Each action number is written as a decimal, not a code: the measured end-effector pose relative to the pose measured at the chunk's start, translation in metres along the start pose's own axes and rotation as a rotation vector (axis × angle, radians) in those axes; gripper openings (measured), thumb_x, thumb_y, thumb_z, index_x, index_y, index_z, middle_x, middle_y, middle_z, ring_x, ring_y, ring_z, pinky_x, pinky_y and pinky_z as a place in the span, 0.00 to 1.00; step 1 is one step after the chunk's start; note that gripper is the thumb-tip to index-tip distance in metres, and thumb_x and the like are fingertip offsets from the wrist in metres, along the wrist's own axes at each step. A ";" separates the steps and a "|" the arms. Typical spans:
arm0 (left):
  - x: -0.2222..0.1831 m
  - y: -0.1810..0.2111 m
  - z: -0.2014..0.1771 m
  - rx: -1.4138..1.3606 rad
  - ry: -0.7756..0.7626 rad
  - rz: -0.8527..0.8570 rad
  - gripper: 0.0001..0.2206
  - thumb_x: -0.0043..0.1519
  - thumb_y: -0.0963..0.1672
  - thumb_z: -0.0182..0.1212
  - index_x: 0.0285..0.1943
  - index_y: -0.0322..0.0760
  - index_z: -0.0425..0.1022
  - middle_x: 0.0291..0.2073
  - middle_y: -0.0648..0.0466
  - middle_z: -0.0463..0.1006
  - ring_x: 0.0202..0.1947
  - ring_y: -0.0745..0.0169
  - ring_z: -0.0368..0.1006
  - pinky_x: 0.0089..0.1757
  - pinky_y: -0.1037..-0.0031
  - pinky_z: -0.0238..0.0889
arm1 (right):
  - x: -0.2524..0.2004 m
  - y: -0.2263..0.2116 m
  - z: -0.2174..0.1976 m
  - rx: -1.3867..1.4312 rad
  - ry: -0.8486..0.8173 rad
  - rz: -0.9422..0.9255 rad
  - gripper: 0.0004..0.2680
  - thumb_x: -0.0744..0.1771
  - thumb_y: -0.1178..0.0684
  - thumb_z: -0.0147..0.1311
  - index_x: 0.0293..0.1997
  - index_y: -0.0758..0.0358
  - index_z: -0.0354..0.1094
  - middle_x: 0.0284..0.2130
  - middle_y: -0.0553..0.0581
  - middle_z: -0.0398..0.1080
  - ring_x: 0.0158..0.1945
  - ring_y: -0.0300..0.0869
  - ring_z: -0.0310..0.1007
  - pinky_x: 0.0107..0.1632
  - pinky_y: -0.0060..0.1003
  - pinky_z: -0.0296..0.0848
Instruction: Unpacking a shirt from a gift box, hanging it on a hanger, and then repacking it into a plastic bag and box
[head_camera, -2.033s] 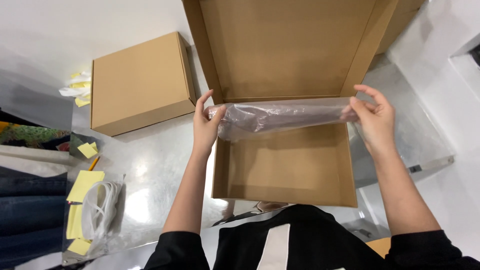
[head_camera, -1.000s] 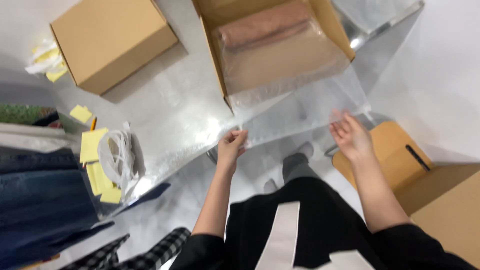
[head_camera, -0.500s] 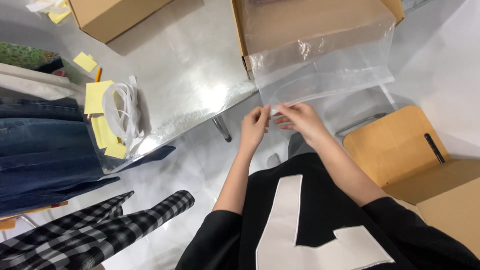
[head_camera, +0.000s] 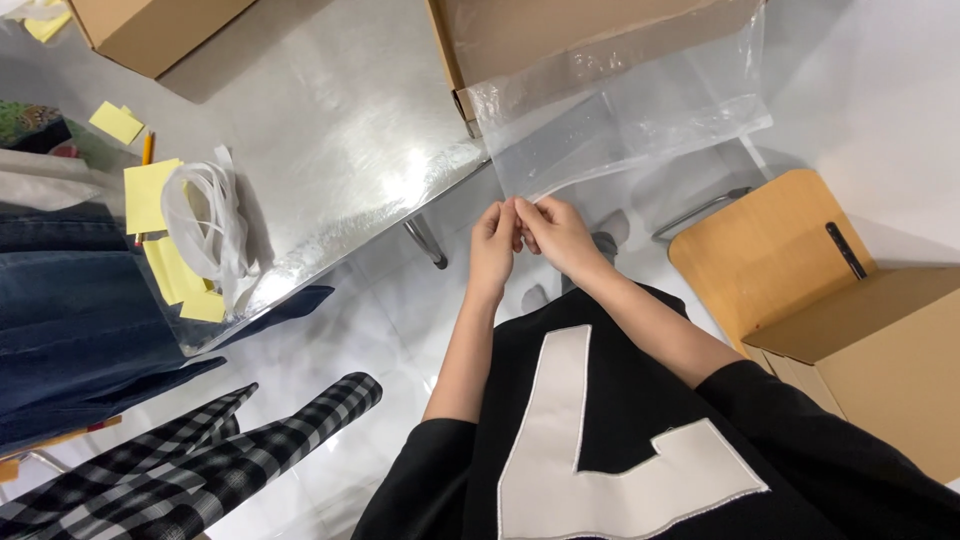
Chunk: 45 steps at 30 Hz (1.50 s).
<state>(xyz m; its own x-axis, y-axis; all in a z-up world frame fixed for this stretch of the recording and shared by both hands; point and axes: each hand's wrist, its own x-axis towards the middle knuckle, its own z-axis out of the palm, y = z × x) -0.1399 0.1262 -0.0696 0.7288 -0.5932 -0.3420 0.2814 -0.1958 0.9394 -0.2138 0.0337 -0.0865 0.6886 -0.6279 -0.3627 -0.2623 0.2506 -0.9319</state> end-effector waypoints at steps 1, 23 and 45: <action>0.000 -0.004 0.001 0.000 -0.001 0.000 0.18 0.74 0.49 0.52 0.30 0.41 0.71 0.16 0.53 0.71 0.22 0.64 0.68 0.29 0.75 0.63 | -0.003 -0.006 0.001 0.000 0.001 0.000 0.15 0.73 0.45 0.56 0.28 0.60 0.70 0.16 0.52 0.67 0.18 0.39 0.71 0.24 0.32 0.73; 0.029 0.078 -0.034 -0.515 0.112 0.034 0.18 0.76 0.47 0.54 0.29 0.45 0.60 0.23 0.63 0.56 0.25 0.71 0.56 0.32 0.81 0.53 | 0.024 -0.032 -0.206 0.223 0.620 0.095 0.10 0.70 0.51 0.54 0.29 0.56 0.62 0.18 0.47 0.58 0.20 0.31 0.61 0.25 0.24 0.60; 0.016 0.102 0.086 0.931 -0.126 0.995 0.19 0.56 0.51 0.76 0.54 0.51 0.76 0.39 0.61 0.72 0.46 0.57 0.72 0.45 0.64 0.70 | -0.012 -0.105 -0.234 0.055 0.657 -0.244 0.11 0.72 0.53 0.53 0.28 0.59 0.64 0.17 0.52 0.56 0.21 0.35 0.58 0.27 0.29 0.61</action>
<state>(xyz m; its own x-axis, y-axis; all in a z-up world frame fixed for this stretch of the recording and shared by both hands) -0.1531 0.0300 0.0228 0.2990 -0.8474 0.4388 -0.8798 -0.0668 0.4705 -0.3526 -0.1572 0.0136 0.1676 -0.9818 -0.0888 -0.1051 0.0718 -0.9919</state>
